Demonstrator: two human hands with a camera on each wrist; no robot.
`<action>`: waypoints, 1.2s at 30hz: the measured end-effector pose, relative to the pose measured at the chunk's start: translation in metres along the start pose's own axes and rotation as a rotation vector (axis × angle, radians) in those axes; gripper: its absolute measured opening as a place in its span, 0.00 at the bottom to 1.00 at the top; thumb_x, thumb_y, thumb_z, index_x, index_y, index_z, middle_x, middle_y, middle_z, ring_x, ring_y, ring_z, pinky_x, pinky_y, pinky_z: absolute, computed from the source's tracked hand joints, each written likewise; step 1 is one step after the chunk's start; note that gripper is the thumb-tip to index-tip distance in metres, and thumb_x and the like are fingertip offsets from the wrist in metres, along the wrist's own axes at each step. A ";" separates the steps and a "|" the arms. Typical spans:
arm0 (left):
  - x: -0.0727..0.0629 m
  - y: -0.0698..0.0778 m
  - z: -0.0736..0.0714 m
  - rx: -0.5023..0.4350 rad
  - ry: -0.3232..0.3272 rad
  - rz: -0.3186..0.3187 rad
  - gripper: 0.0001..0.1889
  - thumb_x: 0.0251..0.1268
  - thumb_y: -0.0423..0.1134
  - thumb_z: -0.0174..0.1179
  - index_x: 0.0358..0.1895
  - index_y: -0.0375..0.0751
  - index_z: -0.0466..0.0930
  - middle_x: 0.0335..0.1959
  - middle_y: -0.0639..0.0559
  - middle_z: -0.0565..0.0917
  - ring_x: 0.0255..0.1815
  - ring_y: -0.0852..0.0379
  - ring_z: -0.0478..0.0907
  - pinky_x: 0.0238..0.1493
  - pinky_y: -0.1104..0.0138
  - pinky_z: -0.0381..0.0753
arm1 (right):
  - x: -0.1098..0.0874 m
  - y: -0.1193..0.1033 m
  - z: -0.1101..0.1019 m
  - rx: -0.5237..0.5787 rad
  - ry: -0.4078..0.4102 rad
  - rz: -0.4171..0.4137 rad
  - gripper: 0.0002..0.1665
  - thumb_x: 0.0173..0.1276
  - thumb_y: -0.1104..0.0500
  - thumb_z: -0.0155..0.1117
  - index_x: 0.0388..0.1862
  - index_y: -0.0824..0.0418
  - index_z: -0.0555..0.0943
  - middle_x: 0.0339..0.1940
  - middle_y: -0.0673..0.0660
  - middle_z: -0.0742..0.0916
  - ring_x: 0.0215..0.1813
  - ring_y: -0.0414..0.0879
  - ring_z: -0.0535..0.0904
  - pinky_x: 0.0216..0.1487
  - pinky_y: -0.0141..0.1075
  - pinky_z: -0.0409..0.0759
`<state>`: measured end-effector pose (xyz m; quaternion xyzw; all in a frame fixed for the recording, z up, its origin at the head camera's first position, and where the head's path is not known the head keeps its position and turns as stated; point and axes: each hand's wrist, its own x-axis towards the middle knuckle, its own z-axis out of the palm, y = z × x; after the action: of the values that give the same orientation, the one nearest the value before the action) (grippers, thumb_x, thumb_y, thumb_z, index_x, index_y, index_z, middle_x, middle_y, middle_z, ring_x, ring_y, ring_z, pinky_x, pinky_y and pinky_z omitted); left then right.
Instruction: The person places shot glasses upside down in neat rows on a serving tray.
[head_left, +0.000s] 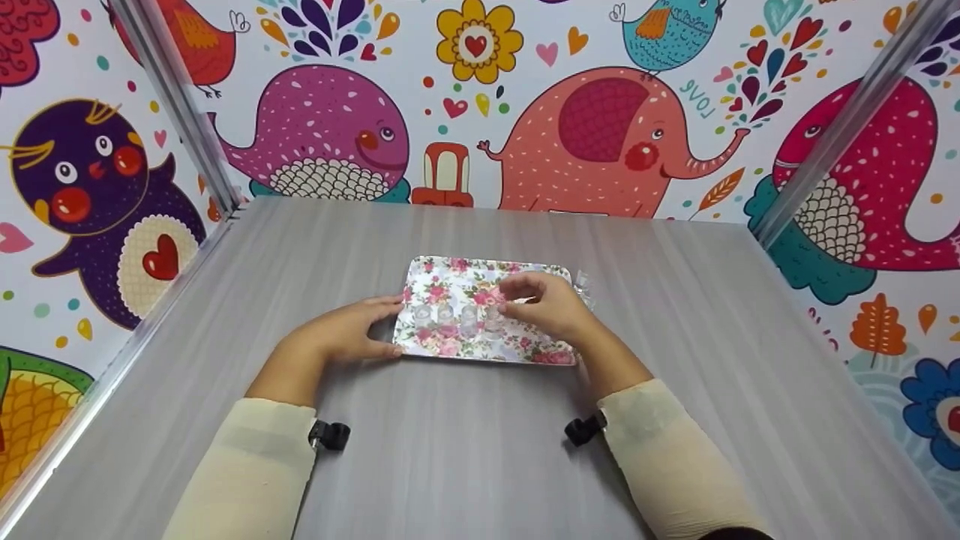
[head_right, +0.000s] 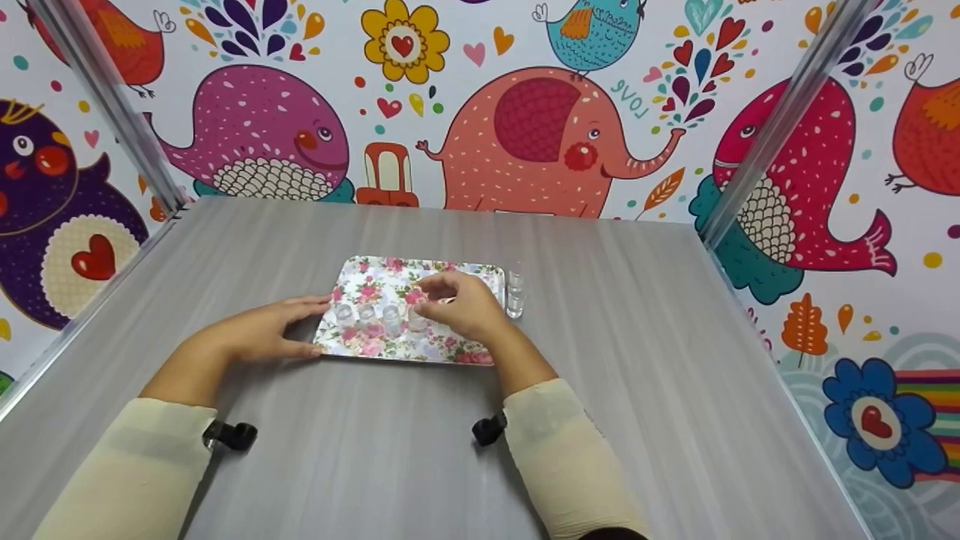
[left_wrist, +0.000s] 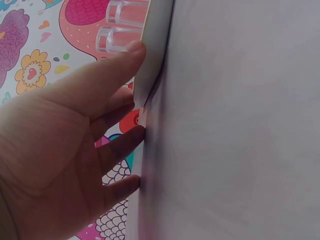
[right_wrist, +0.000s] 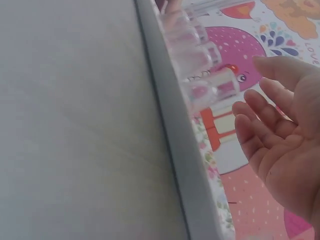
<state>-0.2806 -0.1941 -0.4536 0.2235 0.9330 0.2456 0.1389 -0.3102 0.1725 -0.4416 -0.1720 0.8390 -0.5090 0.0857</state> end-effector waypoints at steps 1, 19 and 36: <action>0.000 0.001 0.000 0.001 0.000 -0.002 0.45 0.69 0.53 0.73 0.83 0.40 0.65 0.88 0.46 0.61 0.89 0.39 0.55 0.89 0.43 0.55 | -0.001 0.000 -0.003 0.007 0.011 0.003 0.28 0.68 0.54 0.79 0.64 0.61 0.86 0.63 0.65 0.89 0.62 0.56 0.88 0.61 0.43 0.90; 0.003 0.004 0.002 0.004 -0.005 -0.022 0.44 0.69 0.53 0.73 0.84 0.42 0.65 0.88 0.46 0.61 0.89 0.38 0.55 0.89 0.42 0.55 | -0.020 0.016 -0.051 -0.012 0.149 0.088 0.29 0.67 0.47 0.80 0.65 0.51 0.85 0.67 0.61 0.87 0.63 0.53 0.86 0.57 0.35 0.89; 0.000 0.001 0.000 0.014 0.008 0.011 0.44 0.69 0.52 0.73 0.82 0.39 0.66 0.87 0.46 0.63 0.89 0.38 0.57 0.88 0.42 0.57 | -0.039 0.038 -0.095 -0.014 0.244 0.129 0.32 0.70 0.54 0.77 0.70 0.62 0.81 0.69 0.65 0.86 0.67 0.56 0.85 0.53 0.22 0.85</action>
<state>-0.2803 -0.1936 -0.4527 0.2288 0.9339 0.2409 0.1324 -0.3117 0.2821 -0.4322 -0.0549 0.8561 -0.5137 0.0143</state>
